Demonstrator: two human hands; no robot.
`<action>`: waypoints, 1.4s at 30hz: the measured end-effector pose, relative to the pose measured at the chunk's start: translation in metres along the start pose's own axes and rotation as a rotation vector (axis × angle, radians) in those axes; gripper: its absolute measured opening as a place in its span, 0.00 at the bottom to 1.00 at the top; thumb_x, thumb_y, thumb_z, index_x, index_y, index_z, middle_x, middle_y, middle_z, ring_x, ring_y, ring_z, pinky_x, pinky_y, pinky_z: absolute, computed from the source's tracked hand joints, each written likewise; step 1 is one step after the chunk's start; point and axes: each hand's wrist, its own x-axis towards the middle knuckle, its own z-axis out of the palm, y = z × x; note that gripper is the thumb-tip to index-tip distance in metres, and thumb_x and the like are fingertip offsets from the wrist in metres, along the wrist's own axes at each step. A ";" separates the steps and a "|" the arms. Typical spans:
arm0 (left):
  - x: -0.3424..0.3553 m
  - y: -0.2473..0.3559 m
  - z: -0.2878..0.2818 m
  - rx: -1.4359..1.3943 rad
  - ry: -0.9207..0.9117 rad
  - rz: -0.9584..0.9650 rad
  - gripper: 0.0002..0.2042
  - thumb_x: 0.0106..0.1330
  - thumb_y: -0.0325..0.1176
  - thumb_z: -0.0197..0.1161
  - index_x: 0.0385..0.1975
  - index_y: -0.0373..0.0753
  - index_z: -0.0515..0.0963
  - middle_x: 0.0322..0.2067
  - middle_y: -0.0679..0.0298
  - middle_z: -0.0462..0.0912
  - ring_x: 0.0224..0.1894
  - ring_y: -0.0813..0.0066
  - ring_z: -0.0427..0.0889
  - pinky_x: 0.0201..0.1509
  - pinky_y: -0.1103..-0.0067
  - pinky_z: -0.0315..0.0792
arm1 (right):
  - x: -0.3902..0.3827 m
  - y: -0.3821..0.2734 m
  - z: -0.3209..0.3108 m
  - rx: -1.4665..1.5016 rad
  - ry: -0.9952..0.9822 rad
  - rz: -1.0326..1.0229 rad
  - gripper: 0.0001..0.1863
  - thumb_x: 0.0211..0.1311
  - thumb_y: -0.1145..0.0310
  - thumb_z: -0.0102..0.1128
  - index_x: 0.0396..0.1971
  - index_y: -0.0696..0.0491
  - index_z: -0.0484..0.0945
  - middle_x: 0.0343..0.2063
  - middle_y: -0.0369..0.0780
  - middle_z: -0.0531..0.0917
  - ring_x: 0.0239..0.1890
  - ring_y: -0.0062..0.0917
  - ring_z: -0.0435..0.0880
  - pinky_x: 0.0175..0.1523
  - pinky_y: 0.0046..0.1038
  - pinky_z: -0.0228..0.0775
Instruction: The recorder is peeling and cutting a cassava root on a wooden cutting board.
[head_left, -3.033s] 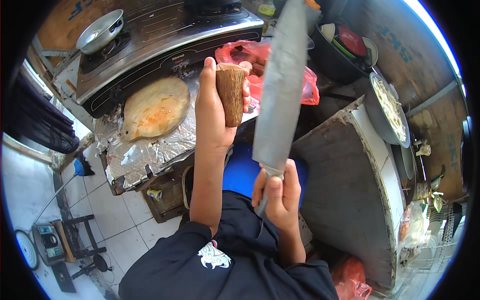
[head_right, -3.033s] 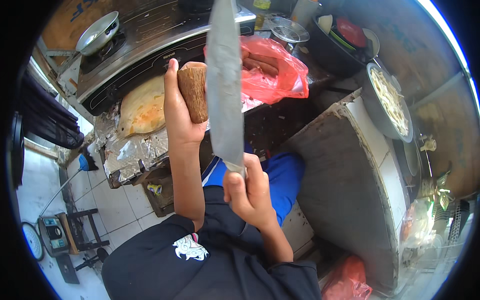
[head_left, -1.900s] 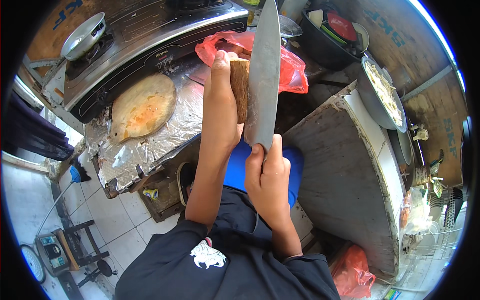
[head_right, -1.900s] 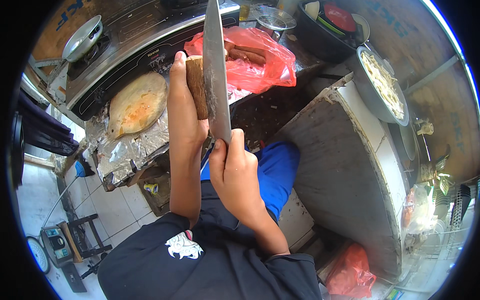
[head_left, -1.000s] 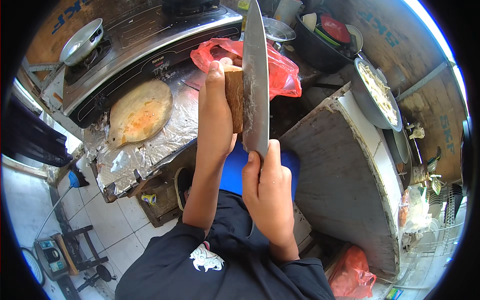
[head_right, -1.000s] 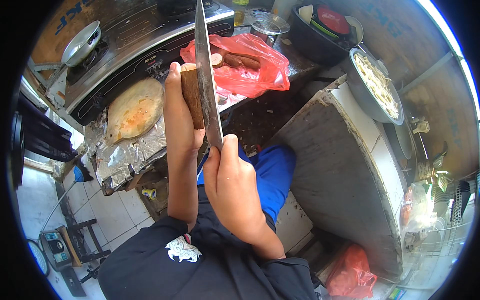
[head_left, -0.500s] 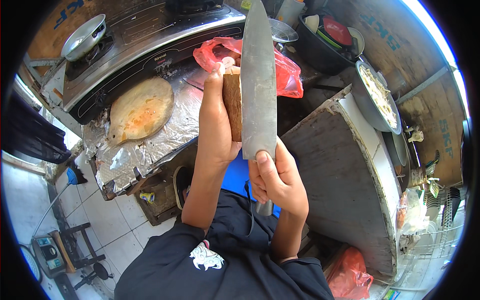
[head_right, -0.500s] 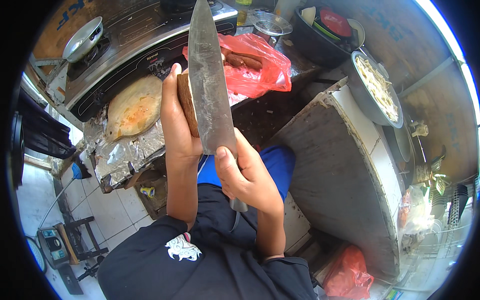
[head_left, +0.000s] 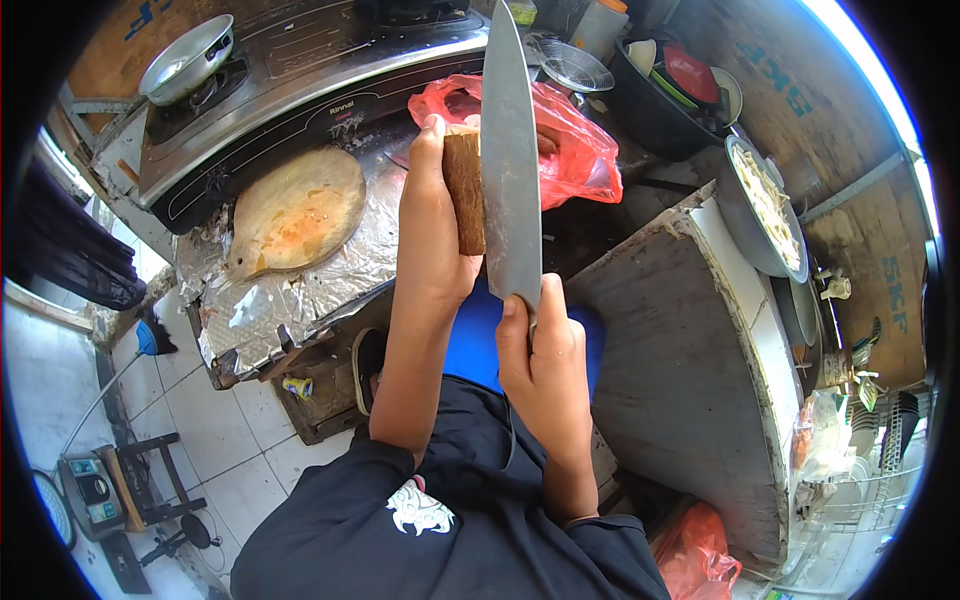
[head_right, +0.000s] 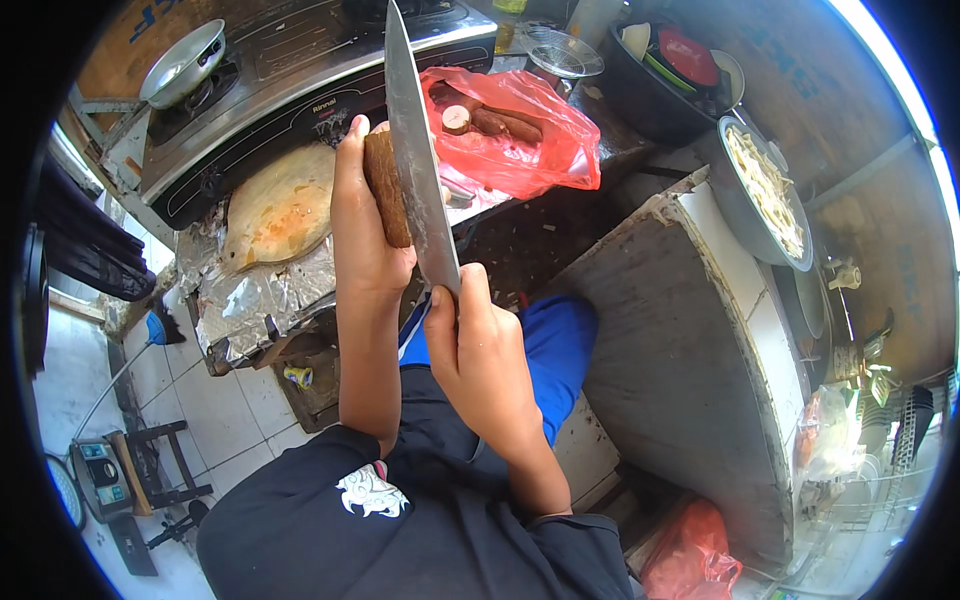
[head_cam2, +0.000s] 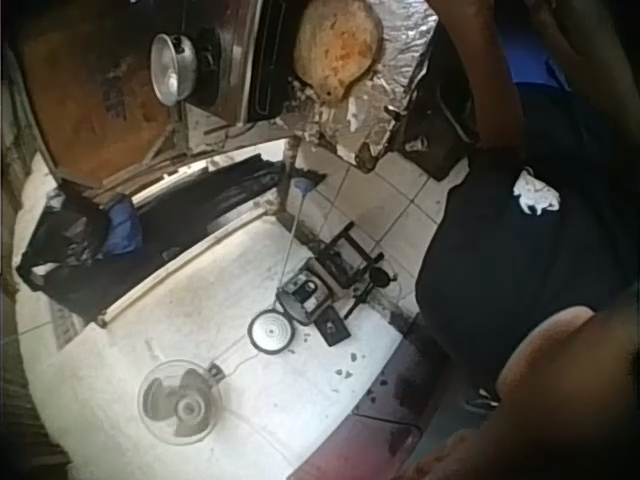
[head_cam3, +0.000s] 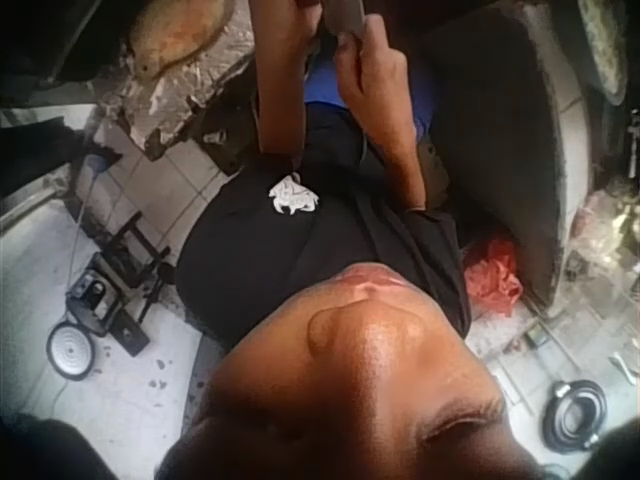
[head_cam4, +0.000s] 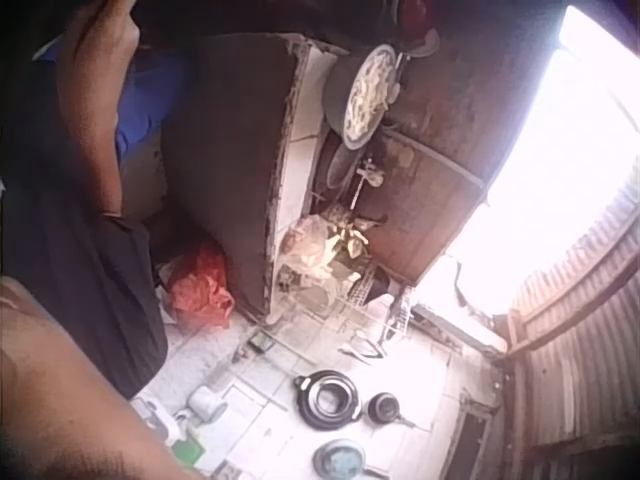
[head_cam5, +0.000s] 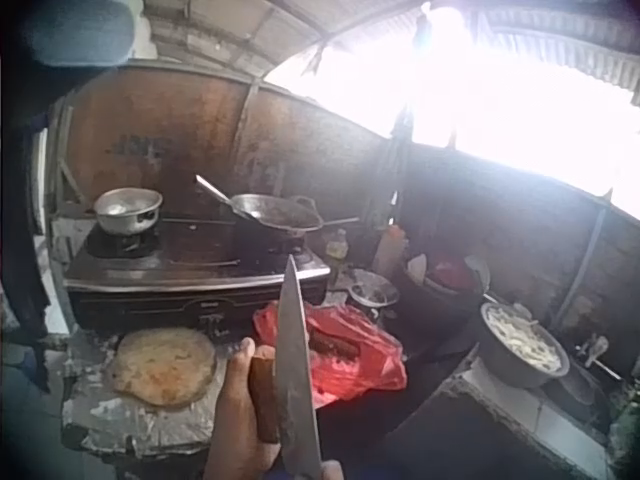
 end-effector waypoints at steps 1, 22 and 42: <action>-0.001 0.001 0.000 -0.001 0.002 -0.001 0.17 0.72 0.49 0.47 0.34 0.43 0.76 0.24 0.68 0.80 0.23 0.80 0.79 0.29 0.80 0.76 | 0.000 -0.008 0.001 0.036 0.006 0.039 0.06 0.65 0.79 0.51 0.36 0.61 0.62 0.14 0.49 0.72 0.13 0.37 0.73 0.20 0.33 0.60; 0.017 0.009 -0.030 -0.138 0.020 -0.118 0.21 0.70 0.52 0.48 0.34 0.38 0.77 0.23 0.65 0.80 0.21 0.77 0.80 0.25 0.80 0.76 | 0.032 0.023 0.017 0.971 -0.440 0.284 0.11 0.75 0.64 0.39 0.48 0.55 0.62 0.13 0.32 0.60 0.07 0.14 0.57 0.11 0.19 0.56; 0.017 0.045 -0.071 -0.121 -0.147 0.080 0.19 0.74 0.45 0.44 0.33 0.36 0.75 0.23 0.60 0.76 0.25 0.76 0.76 0.30 0.82 0.73 | 0.128 0.165 0.163 -0.489 -0.351 -0.077 0.09 0.59 0.75 0.48 0.34 0.65 0.73 0.28 0.53 0.82 0.36 0.50 0.83 0.38 0.45 0.75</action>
